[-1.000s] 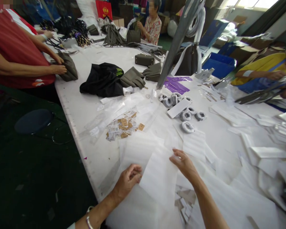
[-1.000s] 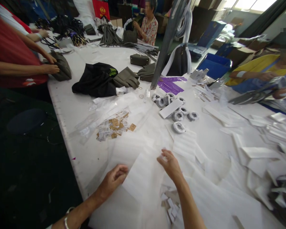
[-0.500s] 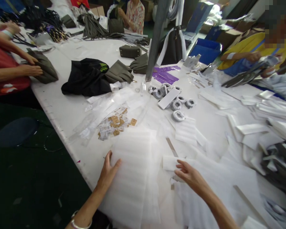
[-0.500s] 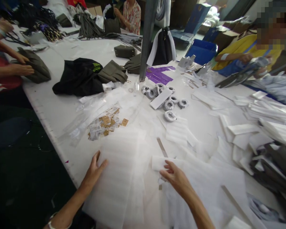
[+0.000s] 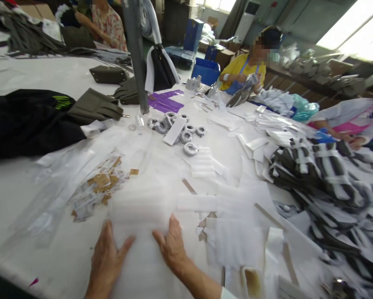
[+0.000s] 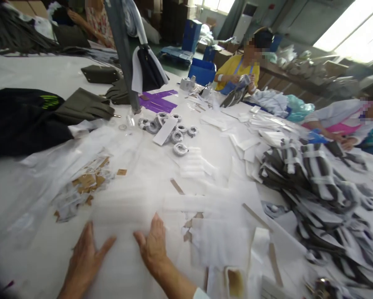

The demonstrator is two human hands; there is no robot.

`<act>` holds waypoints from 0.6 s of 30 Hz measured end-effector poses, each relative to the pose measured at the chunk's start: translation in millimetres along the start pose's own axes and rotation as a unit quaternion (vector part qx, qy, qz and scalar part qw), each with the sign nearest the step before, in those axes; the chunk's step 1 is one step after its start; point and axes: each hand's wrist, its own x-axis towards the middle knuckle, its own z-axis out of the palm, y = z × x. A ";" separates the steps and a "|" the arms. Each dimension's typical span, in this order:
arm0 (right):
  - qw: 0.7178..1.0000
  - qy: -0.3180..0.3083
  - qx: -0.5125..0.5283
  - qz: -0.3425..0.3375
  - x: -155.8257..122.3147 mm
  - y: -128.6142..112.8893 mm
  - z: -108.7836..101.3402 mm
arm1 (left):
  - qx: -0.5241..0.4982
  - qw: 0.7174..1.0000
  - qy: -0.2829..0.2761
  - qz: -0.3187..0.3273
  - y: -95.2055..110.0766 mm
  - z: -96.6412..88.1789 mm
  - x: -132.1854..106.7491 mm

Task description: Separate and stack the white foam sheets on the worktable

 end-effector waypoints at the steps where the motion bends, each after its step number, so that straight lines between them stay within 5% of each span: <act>1: 1.000 0.015 -0.021 0.007 1.2 8.1 5.1 | 0.034 0.998 0.032 0.046 4.7 1.6 -1.3; 4: 0.999 0.028 -0.036 0.007 4.3 22.6 18.0 | 0.073 0.967 0.102 0.221 26.3 4.8 -9.1; 8: 0.999 0.013 0.013 -0.047 16.1 27.8 -6.9 | 0.083 0.898 0.017 0.431 40.9 21.8 -20.8; 10: 0.993 0.064 0.016 -0.097 26.1 37.5 -50.9 | 0.111 0.883 -0.001 0.457 38.1 34.5 -24.4; 13: 0.957 0.260 -0.075 -0.107 38.4 67.8 -145.2 | 0.138 0.884 0.006 0.447 30.8 46.3 -26.1; 15: 0.916 0.364 -0.165 0.012 41.4 92.4 -205.1 | 0.145 0.882 0.010 0.449 27.4 48.3 -25.4; 18: 0.892 0.336 -0.231 0.196 38.5 120.9 -255.1 | 0.154 0.875 0.022 0.458 23.9 49.4 -23.3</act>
